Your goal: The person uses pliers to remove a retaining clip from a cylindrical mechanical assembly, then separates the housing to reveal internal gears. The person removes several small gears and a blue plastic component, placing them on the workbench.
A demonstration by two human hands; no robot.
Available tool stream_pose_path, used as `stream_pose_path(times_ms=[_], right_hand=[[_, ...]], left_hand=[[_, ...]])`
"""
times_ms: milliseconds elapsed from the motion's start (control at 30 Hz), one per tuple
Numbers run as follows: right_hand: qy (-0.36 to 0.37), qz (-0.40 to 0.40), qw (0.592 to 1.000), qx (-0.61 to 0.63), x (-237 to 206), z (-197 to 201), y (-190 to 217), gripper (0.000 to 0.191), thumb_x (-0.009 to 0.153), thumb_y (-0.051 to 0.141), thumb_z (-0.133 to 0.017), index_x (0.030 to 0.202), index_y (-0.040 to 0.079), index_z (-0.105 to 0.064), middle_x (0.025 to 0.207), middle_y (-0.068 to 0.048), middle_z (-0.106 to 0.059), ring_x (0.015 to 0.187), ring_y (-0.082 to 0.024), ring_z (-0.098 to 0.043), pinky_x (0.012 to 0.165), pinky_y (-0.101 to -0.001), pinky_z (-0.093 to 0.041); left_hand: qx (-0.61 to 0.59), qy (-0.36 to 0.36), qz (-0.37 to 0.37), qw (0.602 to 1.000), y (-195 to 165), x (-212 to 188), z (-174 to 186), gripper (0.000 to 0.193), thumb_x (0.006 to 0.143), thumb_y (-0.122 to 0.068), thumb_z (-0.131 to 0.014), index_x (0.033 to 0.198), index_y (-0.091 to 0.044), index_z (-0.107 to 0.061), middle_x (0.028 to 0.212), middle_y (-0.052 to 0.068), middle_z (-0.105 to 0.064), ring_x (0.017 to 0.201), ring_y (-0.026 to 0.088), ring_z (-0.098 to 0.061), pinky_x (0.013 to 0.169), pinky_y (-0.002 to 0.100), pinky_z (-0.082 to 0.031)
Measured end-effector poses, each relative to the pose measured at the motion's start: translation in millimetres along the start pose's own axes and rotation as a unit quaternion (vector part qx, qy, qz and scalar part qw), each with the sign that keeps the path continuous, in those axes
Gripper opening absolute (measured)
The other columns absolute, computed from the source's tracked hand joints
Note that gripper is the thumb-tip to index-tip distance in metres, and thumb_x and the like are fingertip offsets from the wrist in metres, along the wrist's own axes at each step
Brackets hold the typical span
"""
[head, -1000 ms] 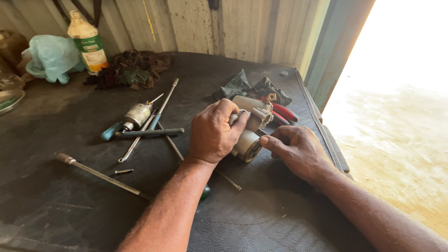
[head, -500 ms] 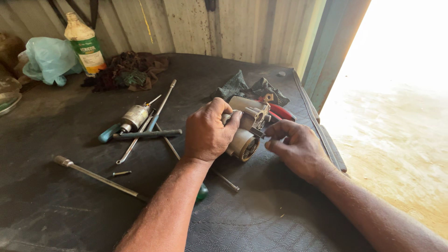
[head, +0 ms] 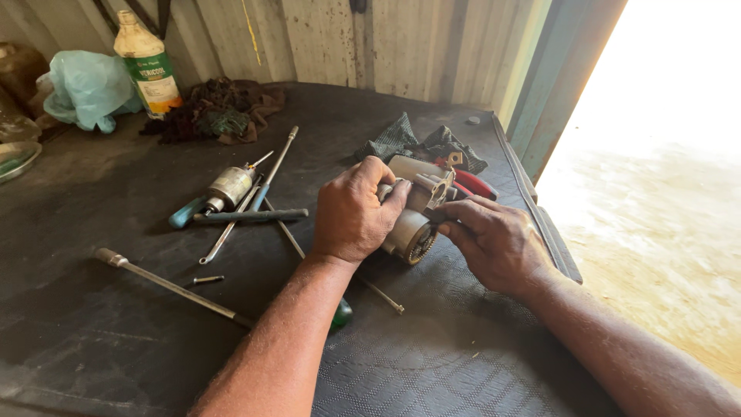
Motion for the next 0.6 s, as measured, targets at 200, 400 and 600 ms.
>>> stream_pose_path(times_ms=[200,400,600], right_hand=[[0.049,-0.153,0.986,0.037,-2,-9,-19,0.033,0.091,0.031,-0.068,0.119,0.011,-0.068,0.095,-0.010,-0.078,0.087,-0.025,-0.077,0.077,-0.0389,-0.058],[0.119,-0.221,0.965,0.073,-3,-14,-15,0.070,0.082,0.049,-0.070,0.139,0.011,-0.053,0.105,-0.007,-0.079,0.080,-0.023,-0.076,0.076,-0.0387,-0.059],[0.125,-0.229,0.965,-0.011,-2,-23,-2,0.084,0.075,0.053,-0.077,0.144,0.012,-0.051,0.107,-0.005,-0.078,0.099,-0.024,-0.070,0.089,-0.0407,-0.052]], left_hand=[[-0.016,0.025,0.092,0.995,8,-1,-1,0.026,0.082,-0.029,-0.082,0.086,-0.010,-0.066,0.081,0.009,-0.074,0.074,0.029,-0.075,0.067,0.042,-0.058],[0.038,0.070,0.176,0.981,31,-2,1,0.037,0.080,-0.044,-0.079,0.092,-0.009,-0.074,0.088,0.013,-0.075,0.084,0.033,-0.074,0.075,0.044,-0.057],[0.053,0.194,0.320,0.926,51,-8,-2,0.048,0.084,-0.057,-0.067,0.099,-0.013,-0.077,0.099,0.016,-0.078,0.098,0.035,-0.073,0.085,0.044,-0.055]])
Point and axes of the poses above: each hand's wrist, its own x-axis towards the middle knuckle, its own z-axis out of the back of the hand, y = z × x, the point moved 6 cm from there along x, towards the middle knuckle
